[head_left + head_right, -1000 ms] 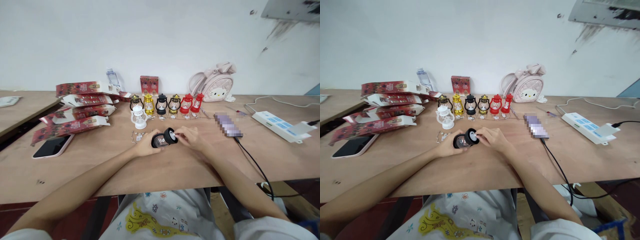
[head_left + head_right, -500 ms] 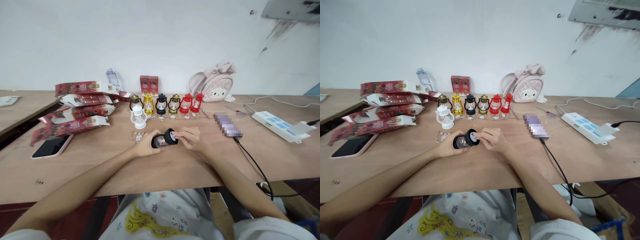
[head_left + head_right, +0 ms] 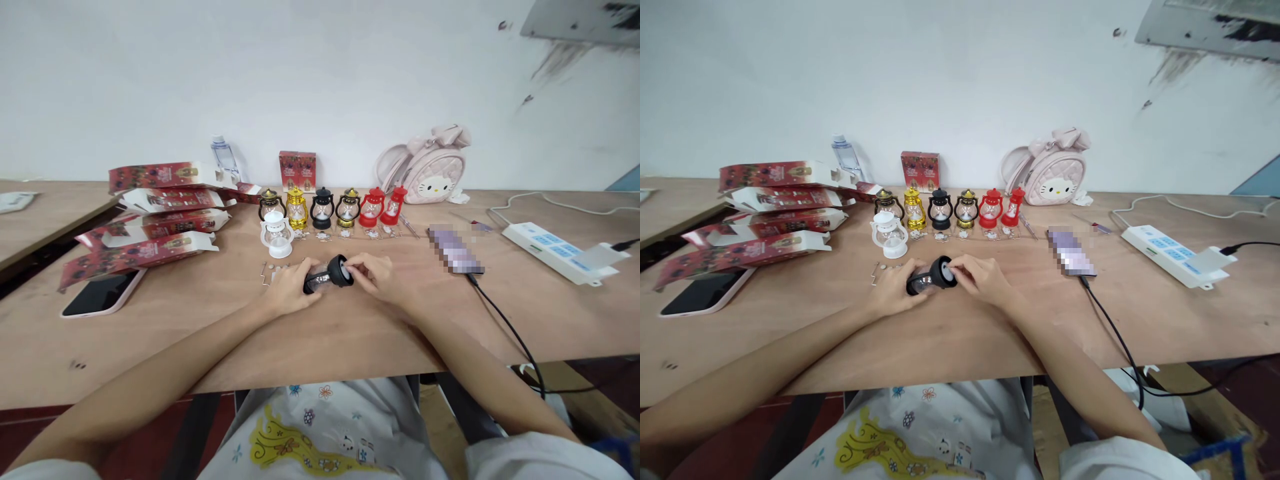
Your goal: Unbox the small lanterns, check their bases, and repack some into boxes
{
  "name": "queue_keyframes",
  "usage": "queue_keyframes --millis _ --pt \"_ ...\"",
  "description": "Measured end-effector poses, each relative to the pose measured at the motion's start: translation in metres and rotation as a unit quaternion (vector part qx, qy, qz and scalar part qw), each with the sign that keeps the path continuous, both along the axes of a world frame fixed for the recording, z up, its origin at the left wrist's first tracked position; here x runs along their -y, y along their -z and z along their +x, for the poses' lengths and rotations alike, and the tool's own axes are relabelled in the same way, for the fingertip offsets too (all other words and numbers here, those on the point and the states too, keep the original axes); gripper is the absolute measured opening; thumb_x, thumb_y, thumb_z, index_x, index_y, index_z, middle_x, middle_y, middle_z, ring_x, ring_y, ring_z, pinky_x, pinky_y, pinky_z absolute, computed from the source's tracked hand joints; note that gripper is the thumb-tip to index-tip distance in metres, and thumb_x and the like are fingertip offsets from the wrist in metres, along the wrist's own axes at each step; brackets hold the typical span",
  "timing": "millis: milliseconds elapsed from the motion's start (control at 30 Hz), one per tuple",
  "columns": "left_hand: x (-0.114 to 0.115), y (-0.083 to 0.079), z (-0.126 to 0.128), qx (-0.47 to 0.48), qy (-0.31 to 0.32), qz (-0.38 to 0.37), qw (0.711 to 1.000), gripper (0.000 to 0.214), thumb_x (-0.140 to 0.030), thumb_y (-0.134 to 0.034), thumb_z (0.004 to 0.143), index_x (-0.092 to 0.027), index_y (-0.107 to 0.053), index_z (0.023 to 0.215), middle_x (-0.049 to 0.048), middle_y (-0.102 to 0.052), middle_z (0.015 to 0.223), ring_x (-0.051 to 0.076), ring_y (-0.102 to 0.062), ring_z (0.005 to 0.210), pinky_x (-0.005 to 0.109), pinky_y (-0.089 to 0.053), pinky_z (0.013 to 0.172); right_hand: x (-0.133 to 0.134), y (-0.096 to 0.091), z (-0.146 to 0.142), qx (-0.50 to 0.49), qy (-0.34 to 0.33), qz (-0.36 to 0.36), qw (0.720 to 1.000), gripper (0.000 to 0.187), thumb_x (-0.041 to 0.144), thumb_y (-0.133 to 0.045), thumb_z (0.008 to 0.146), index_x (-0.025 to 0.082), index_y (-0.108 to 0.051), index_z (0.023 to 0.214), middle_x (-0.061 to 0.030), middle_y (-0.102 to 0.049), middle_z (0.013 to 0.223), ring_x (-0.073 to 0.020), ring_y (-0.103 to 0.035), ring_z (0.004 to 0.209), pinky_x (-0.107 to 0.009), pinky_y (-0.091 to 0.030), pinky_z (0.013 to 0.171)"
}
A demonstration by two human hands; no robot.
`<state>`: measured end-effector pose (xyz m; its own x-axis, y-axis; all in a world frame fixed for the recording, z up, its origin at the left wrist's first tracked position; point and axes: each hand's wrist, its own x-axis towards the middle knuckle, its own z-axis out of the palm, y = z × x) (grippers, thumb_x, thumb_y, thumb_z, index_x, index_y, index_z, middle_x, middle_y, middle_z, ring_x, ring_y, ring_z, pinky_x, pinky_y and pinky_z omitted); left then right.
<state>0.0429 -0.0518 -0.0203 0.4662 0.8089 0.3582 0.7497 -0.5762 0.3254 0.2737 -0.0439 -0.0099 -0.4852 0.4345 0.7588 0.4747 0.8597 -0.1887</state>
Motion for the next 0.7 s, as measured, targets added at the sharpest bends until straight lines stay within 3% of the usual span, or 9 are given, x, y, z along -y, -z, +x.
queue_keyframes --millis 100,300,433,600,700 --pt "-0.004 -0.004 -0.008 -0.056 -0.007 0.095 0.994 0.035 -0.038 -0.054 0.080 -0.019 -0.052 0.110 0.0065 -0.070 0.092 0.023 -0.067 0.081 0.029 -0.047 0.064 0.001 0.002 -0.004 -0.043 -0.006 -0.083 0.996 0.009 0.023 -0.048 0.092 0.019 -0.056 0.091 0.0006 -0.062 0.069 -0.0079 -0.054 0.053 -0.018 -0.040 0.050" --pt "-0.016 -0.021 -0.028 -0.126 0.019 0.271 0.954 0.028 -0.027 -0.046 0.085 -0.017 -0.058 0.108 0.0077 -0.069 0.086 0.022 -0.064 0.080 0.028 -0.043 0.061 0.004 0.005 -0.018 -0.130 -0.022 -0.225 0.965 0.016 0.035 -0.046 0.093 0.021 -0.051 0.089 0.0036 -0.054 0.065 -0.0073 -0.053 0.048 -0.019 -0.041 0.047" --pt "-0.018 -0.026 -0.031 -0.126 0.005 0.272 0.954 0.026 -0.028 -0.043 0.089 -0.017 -0.060 0.105 0.0075 -0.069 0.081 0.021 -0.063 0.077 0.027 -0.040 0.059 0.005 0.013 -0.030 -0.174 -0.017 -0.264 0.949 0.020 0.040 -0.043 0.094 0.021 -0.048 0.088 0.0050 -0.051 0.062 -0.0077 -0.053 0.048 -0.020 -0.042 0.048" --pt "-0.025 -0.020 -0.039 -0.100 0.013 0.252 0.963 0.036 -0.049 -0.047 0.088 -0.017 -0.061 0.098 0.0073 -0.070 0.076 0.019 -0.064 0.068 0.027 -0.041 0.058 -0.001 0.027 -0.035 -0.208 0.004 -0.257 0.944 0.021 0.041 -0.038 0.095 0.022 -0.043 0.088 0.0073 -0.050 0.057 -0.0082 -0.052 0.047 -0.022 -0.043 0.053" --pt "-0.029 -0.016 -0.048 -0.036 -0.059 0.242 0.968 0.040 -0.054 -0.055 0.080 -0.018 -0.059 0.096 0.0055 -0.069 0.072 0.019 -0.064 0.064 0.027 -0.043 0.058 -0.011 0.032 -0.032 -0.288 0.031 -0.260 0.921 0.022 0.042 -0.036 0.096 0.022 -0.041 0.089 0.0067 -0.051 0.064 -0.0077 -0.052 0.048 -0.021 -0.043 0.051"
